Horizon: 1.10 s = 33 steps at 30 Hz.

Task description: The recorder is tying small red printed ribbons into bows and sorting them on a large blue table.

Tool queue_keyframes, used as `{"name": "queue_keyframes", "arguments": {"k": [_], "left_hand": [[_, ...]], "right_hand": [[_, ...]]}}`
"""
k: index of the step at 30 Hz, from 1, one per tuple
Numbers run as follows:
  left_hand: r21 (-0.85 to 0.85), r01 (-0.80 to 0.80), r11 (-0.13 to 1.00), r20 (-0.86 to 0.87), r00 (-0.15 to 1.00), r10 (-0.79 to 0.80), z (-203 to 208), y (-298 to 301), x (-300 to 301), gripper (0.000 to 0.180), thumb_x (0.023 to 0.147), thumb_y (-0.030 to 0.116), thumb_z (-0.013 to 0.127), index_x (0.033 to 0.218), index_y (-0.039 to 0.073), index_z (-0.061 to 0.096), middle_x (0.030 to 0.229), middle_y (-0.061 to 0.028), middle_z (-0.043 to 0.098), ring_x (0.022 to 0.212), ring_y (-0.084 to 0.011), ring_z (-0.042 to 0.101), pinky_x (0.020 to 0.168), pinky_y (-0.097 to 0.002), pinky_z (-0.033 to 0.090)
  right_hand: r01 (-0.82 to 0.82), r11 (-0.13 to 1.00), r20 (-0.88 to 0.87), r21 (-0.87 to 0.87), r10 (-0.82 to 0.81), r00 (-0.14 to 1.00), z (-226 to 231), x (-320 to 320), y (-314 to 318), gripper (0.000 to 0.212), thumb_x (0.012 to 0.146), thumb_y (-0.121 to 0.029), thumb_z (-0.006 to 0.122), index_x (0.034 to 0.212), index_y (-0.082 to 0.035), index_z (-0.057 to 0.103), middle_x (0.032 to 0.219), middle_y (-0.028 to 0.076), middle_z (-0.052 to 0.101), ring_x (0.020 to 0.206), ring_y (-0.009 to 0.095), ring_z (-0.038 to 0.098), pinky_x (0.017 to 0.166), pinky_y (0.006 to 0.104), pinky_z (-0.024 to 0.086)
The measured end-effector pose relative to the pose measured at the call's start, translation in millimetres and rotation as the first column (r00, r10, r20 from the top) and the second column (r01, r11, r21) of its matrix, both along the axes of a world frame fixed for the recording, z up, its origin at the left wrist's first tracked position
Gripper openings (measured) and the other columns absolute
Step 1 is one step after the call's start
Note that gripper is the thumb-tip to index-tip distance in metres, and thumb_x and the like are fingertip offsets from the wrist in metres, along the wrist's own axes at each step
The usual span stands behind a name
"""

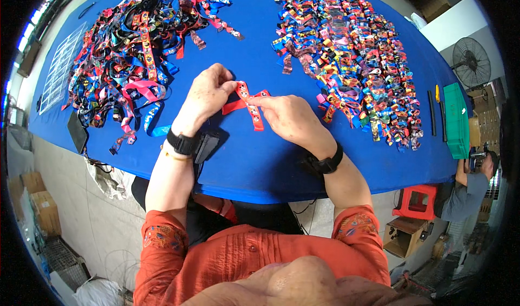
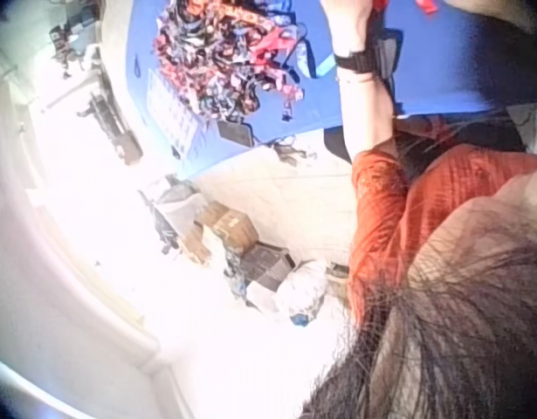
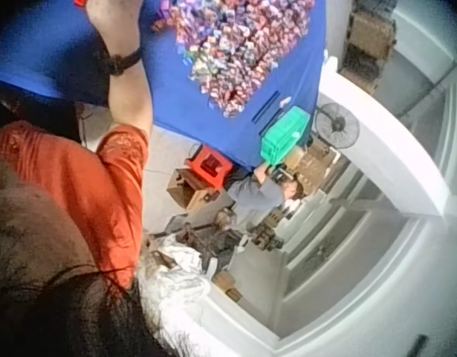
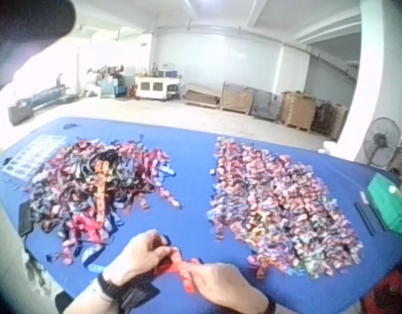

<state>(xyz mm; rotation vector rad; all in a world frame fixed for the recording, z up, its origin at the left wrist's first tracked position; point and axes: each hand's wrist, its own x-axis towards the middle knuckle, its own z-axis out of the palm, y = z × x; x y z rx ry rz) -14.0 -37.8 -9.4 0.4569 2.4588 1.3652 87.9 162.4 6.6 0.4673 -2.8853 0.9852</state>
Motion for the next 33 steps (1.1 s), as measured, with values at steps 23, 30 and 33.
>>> {"name": "queue_keyframes", "arguments": {"k": [23, 30, 33], "left_hand": [[-0.688, -0.046, 0.724, -0.519, 0.729, -0.446, -2.4, 17.4, 96.3, 0.066, 0.083, -0.001, 0.053, 0.147, 0.003, 0.04, 0.151, -0.0158, 0.043, 0.141, -0.0306, 0.04, 0.115, -0.05, 0.031], [-0.672, -0.021, 0.74, -0.501, 0.749, -0.433, -9.0, 16.4, 96.8, 0.071, 0.078, -0.008, 0.049, 0.147, 0.005, 0.04, 0.148, -0.0163, 0.046, 0.137, -0.0312, 0.045, 0.113, -0.0492, 0.036], [-0.699, -0.022, 0.715, -0.494, 0.737, -0.461, -2.3, 20.6, 98.7, 0.069, 0.079, -0.007, 0.049, 0.147, 0.004, 0.04, 0.148, -0.0169, 0.047, 0.136, -0.0316, 0.046, 0.112, -0.0464, 0.038]], "right_hand": [[0.129, 0.985, -0.137, -0.115, -0.144, 0.98, -5.1, -0.7, 28.4, 0.024, 0.094, -0.013, 0.055, 0.111, -0.011, 0.073, 0.088, 0.016, 0.072, 0.078, 0.029, 0.071, 0.07, 0.039, 0.055], [0.131, 0.991, 0.017, 0.01, -0.131, 0.991, -0.2, 5.8, 30.2, 0.027, 0.093, -0.015, 0.054, 0.11, -0.015, 0.074, 0.093, 0.018, 0.071, 0.087, 0.036, 0.069, 0.075, 0.0437, 0.055], [0.127, 0.992, -0.029, 0.0, -0.127, 0.992, -10.2, 5.4, 34.4, 0.027, 0.093, -0.016, 0.053, 0.11, -0.018, 0.075, 0.091, 0.019, 0.07, 0.085, 0.037, 0.068, 0.074, 0.0448, 0.055]]}}
